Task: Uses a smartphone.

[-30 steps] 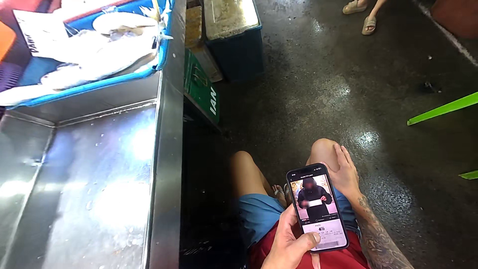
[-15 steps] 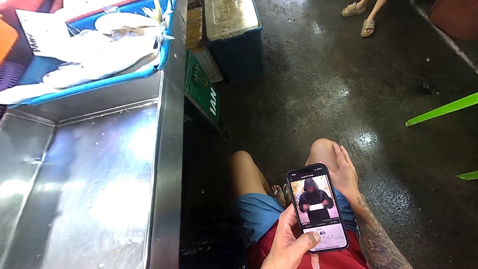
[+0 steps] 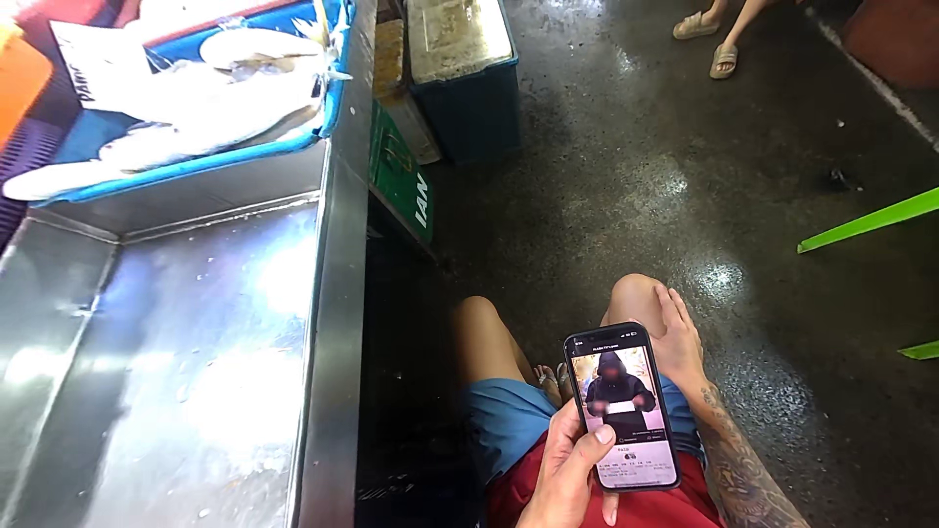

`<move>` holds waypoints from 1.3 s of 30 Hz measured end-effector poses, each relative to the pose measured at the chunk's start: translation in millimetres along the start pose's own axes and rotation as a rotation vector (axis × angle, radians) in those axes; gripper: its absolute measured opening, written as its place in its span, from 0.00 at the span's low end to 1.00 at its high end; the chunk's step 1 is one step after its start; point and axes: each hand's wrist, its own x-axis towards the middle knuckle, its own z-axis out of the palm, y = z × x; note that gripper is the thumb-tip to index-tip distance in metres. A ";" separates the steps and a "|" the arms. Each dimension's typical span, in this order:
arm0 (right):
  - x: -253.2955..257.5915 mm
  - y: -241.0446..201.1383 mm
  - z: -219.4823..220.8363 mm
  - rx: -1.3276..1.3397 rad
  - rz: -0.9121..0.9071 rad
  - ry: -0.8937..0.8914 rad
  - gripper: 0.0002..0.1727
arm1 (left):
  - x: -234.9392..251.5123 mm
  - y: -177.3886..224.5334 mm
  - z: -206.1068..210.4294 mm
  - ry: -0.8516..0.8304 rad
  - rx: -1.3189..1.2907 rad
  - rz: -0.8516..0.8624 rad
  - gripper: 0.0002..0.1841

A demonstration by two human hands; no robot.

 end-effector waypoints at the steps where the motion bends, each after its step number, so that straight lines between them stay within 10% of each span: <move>1: -1.2 -0.6 -1.7 0.009 -0.003 -0.004 0.49 | -0.4 -0.1 0.3 0.000 -0.006 0.000 0.17; 5: -32.3 -50.3 -46.1 0.421 -0.031 0.061 0.27 | -1.6 3.0 2.6 -0.006 0.019 0.037 0.16; 9: -96.2 -144.1 -114.4 0.995 -0.312 -0.103 0.37 | -2.6 12.2 12.3 0.000 0.063 0.061 0.15; 39: -120.1 -186.4 -133.8 0.981 -0.398 -0.131 0.33 | -2.1 35.5 32.8 -0.048 0.032 0.123 0.16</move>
